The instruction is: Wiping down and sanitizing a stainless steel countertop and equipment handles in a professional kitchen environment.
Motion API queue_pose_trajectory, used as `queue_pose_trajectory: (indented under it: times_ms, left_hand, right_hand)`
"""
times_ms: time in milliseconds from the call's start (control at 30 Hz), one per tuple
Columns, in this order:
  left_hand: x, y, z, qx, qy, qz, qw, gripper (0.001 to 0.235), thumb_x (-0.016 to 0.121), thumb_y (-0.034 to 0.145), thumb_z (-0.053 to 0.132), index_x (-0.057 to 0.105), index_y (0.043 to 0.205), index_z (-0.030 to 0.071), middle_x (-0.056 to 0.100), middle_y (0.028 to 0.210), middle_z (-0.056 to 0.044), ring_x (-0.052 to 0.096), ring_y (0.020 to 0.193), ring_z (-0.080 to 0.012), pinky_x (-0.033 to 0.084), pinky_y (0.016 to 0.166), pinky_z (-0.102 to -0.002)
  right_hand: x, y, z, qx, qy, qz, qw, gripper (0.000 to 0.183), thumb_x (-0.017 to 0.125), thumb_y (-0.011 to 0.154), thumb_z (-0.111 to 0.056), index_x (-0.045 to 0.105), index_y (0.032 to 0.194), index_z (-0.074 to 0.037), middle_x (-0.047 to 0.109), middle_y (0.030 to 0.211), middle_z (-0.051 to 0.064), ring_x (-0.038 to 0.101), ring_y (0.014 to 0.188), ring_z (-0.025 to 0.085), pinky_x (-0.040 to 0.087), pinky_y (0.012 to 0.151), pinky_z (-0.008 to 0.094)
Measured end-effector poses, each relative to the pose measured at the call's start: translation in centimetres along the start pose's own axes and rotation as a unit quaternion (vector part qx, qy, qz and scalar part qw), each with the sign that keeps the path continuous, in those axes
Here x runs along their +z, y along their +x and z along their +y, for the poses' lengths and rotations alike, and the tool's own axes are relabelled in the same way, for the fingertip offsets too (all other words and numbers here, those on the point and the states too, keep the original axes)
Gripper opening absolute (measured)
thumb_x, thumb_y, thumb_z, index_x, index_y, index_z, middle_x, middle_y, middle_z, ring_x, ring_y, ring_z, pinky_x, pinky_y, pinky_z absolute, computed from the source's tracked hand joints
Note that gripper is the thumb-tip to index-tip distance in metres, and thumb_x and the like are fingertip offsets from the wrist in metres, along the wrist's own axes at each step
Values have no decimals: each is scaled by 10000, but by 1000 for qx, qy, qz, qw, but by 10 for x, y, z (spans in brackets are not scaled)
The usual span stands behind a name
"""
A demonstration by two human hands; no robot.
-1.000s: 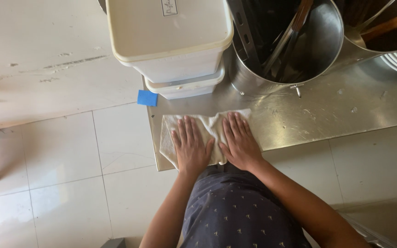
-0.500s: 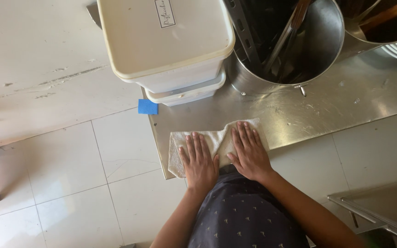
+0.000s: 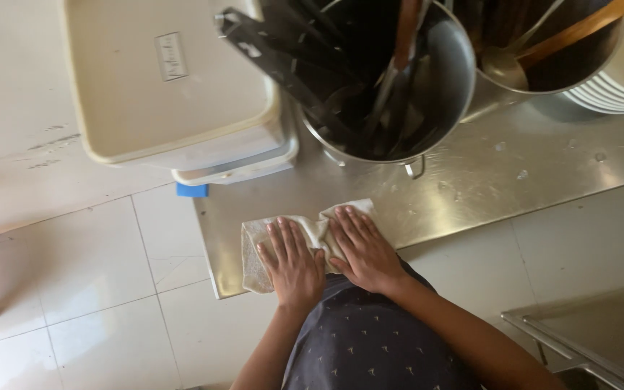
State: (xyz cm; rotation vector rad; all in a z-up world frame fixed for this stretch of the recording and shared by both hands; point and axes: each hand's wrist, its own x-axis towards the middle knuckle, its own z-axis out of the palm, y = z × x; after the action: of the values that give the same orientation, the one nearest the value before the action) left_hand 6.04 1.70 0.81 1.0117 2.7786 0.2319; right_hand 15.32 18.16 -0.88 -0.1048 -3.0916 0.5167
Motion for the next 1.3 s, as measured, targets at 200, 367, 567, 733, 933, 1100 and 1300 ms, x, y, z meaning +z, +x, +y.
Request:
queue_pose_trajectory:
  times_ms: [200,367,567,733,933,1100,1300]
  left_hand:
    - [10,10,61,-23,-21,3,1000,841,487,957,444,235,1550,-96,174,1655,-270,68,1543,-462,54,1174,-690]
    - [16,22,120,-50,-31,-25,998,862,515,933,424,215,1551,-97,156,1654,-272,53,1540,-464,42,1171,-691]
    - [31,27,171,-39,-33,-27,998,860,513,945,412,205,1549,-116,149,1656,-293,54,1541,-472,31,1175,-699]
    - [33,30,183,-26,-44,-14,999,848,505,955,412,211,1553,-113,156,1656,-295,66,1543,-476,30,1177,-701]
    - [38,26,175,-2,-25,-3,1000,853,487,972,454,216,1557,-105,172,1655,-286,86,1544,-466,41,1179,-695]
    - [31,28,169,12,-29,-25,999,865,446,978,531,227,1559,-71,180,1656,-252,85,1545,-435,48,1176,-685]
    - [27,29,150,58,-76,6,995,850,441,984,549,251,1574,-33,202,1662,-215,110,1547,-400,41,1191,-651]
  right_hand:
    - [-27,-25,49,-45,16,-13,999,745,400,1042,-516,315,1566,7,240,1664,224,192,1558,366,152,1248,488]
    - [-43,-50,93,-61,37,-16,997,694,454,1034,-438,366,1544,24,260,1659,227,208,1556,371,169,1249,494]
    - [-51,-79,130,-35,50,-14,998,662,492,1006,-352,383,1528,40,267,1658,235,217,1553,378,177,1246,500]
    - [-46,-90,144,-16,38,0,999,664,477,1016,-346,375,1544,43,268,1661,230,217,1548,375,176,1238,513]
    - [-38,-105,147,8,27,6,1000,650,456,1026,-374,383,1537,21,268,1662,215,219,1556,378,179,1243,519]
    - [-36,-117,157,42,0,42,998,772,447,1004,-528,335,1551,4,266,1654,222,250,1534,384,212,1226,546]
    - [-51,-116,157,109,-10,47,993,844,397,992,-594,281,1580,-1,253,1660,240,230,1544,409,203,1225,566]
